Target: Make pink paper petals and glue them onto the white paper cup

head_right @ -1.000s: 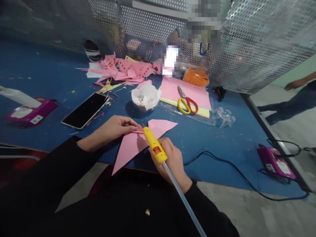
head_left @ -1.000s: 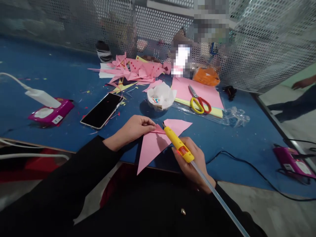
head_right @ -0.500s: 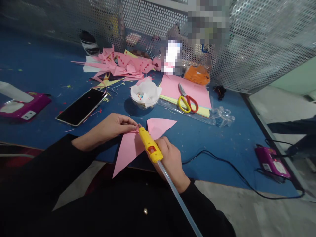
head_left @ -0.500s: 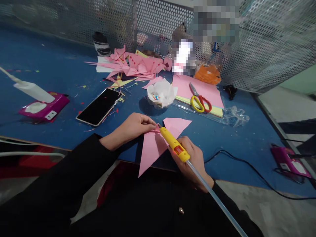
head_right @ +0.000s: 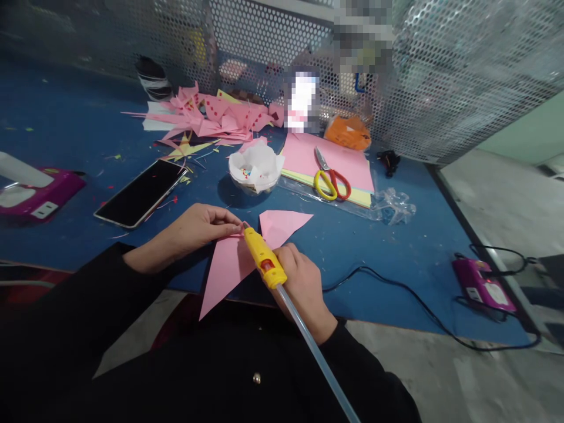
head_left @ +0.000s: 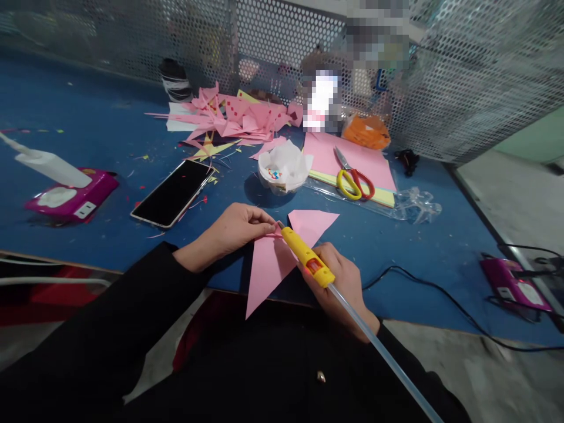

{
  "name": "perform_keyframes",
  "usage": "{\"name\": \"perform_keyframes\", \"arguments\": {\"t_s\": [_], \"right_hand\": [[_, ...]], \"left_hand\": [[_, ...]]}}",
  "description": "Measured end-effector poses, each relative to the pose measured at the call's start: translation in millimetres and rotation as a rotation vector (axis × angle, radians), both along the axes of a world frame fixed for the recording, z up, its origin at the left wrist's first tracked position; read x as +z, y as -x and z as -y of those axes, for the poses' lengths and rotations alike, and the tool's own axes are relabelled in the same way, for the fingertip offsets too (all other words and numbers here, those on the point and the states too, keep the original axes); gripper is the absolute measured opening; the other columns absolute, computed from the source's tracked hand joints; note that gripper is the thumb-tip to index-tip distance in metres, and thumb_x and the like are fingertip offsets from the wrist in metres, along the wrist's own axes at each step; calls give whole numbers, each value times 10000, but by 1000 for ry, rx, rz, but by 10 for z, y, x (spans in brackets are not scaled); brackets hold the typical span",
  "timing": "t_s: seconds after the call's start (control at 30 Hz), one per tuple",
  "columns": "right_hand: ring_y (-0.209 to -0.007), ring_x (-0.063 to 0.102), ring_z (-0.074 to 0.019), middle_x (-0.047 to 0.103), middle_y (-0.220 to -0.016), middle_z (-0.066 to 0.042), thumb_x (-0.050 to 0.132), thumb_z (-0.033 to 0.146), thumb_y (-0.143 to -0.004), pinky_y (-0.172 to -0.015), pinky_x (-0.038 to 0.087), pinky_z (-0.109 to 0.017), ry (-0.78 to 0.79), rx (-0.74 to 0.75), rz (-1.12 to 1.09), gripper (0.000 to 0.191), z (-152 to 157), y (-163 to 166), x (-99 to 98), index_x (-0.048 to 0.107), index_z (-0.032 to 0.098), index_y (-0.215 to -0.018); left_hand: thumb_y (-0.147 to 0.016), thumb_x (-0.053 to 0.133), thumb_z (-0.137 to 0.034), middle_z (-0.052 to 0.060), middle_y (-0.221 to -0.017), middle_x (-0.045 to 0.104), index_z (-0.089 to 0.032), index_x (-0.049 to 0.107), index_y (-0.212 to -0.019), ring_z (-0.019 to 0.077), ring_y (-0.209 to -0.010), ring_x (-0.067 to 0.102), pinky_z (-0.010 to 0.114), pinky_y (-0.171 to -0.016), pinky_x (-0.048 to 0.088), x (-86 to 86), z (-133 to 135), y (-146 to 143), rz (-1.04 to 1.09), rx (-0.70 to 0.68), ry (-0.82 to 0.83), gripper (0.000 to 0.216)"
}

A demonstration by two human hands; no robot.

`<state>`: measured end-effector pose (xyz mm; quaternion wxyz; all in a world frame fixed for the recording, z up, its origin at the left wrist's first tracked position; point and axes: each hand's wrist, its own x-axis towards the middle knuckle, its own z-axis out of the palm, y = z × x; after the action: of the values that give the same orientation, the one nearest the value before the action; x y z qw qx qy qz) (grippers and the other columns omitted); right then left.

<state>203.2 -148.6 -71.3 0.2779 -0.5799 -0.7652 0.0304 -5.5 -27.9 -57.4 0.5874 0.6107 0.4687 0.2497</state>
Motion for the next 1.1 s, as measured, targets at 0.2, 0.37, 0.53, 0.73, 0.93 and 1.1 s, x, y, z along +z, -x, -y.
{"name": "perform_keyframes", "arguments": {"t_s": [0.2, 0.37, 0.53, 0.73, 0.93, 1.1], "right_hand": [[-602, 573, -149, 644, -762, -35, 487, 353, -979, -561, 366, -275, 23, -27, 11, 214, -2, 10, 7, 586, 200, -868], [-613, 571, -149, 646, -775, -35, 490, 347, -988, -572, 371, -274, 23, -18, 3, 204, 1, 8, -11, 572, 200, -872], [-591, 562, -149, 641, -759, -26, 489, 364, -997, -560, 361, -272, 13, -33, 26, 221, 2, 2, -30, 559, 205, -859], [-587, 552, -149, 638, -748, -25, 482, 371, -991, -555, 343, -276, 4, -40, 26, 230, -7, 1, -38, 565, 205, -855], [-585, 557, -145, 638, -748, -24, 489, 368, -986, -551, 338, -274, 23, -43, 34, 219, -10, 0, -26, 562, 208, -855], [-595, 572, -144, 647, -762, -27, 500, 364, -981, -563, 351, -275, 48, -51, 38, 208, 0, -11, -41, 564, 208, -859]], "left_hand": [[-692, 783, -333, 71, -852, 795, -184, 793, -789, 205, -813, 712, 333, -777, 557, 43, 13, -8, -14, 7, 8, 178], [-675, 796, -319, 68, -839, 796, -187, 793, -776, 190, -784, 702, 311, -742, 541, 74, 16, -30, -9, 27, 40, 166], [-643, 823, -347, 67, -829, 794, -178, 789, -762, 194, -780, 697, 312, -736, 534, 83, 12, -27, -10, 28, 45, 210], [-669, 806, -327, 85, -849, 795, -166, 785, -790, 201, -775, 702, 336, -742, 545, 78, 13, -24, -6, 19, 48, 203], [-699, 784, -308, 78, -860, 795, -177, 787, -783, 191, -796, 705, 324, -769, 542, 86, 17, -19, -9, 17, 40, 156], [-688, 793, -308, 77, -846, 795, -183, 784, -777, 205, -804, 712, 336, -772, 553, 65, 12, -14, 5, 19, 35, 154]]}}
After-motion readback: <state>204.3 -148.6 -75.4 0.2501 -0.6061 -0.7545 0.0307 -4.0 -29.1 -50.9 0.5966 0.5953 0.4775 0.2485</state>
